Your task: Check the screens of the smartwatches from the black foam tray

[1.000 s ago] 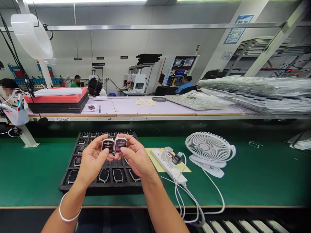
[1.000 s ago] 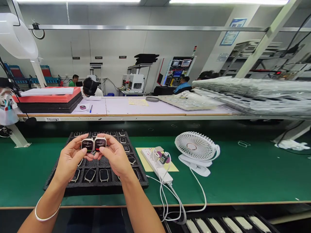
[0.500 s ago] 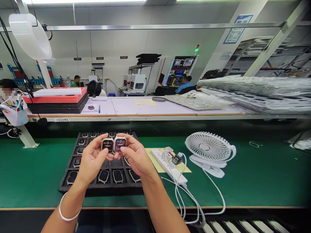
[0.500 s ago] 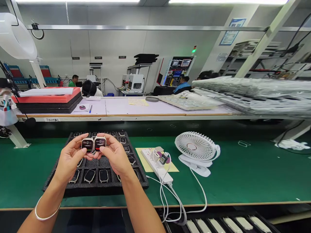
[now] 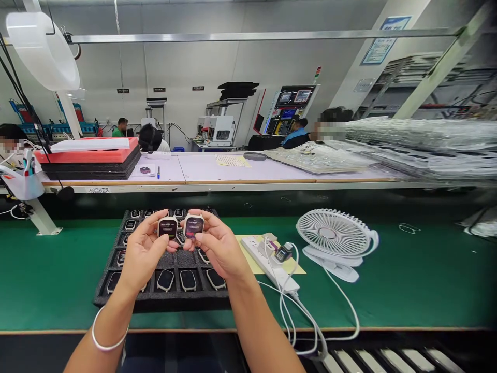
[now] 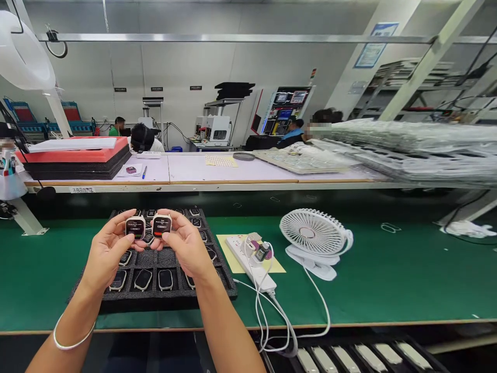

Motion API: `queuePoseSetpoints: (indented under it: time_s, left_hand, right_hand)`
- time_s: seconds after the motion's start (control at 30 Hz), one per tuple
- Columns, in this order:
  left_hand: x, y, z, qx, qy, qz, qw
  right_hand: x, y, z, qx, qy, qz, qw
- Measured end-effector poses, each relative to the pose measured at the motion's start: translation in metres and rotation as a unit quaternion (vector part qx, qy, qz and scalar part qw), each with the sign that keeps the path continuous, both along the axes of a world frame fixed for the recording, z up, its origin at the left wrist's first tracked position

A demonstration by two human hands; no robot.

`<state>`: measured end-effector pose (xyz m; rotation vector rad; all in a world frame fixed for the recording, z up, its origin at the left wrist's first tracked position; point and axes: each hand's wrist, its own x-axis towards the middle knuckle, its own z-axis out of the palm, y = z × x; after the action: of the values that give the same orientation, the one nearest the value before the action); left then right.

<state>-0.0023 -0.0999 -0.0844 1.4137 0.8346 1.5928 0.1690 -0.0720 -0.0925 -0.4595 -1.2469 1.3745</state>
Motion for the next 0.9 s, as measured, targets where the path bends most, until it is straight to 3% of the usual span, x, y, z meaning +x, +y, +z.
queuePoseSetpoints:
  time_s: [0.9]
  left_hand:
    - [0.0068,0.0004,-0.0024,-0.011,-0.001,-0.002,1.000]
  right_hand:
    - [-0.0021,-0.0032,-0.0010,-0.004,0.007,0.012,1.000]
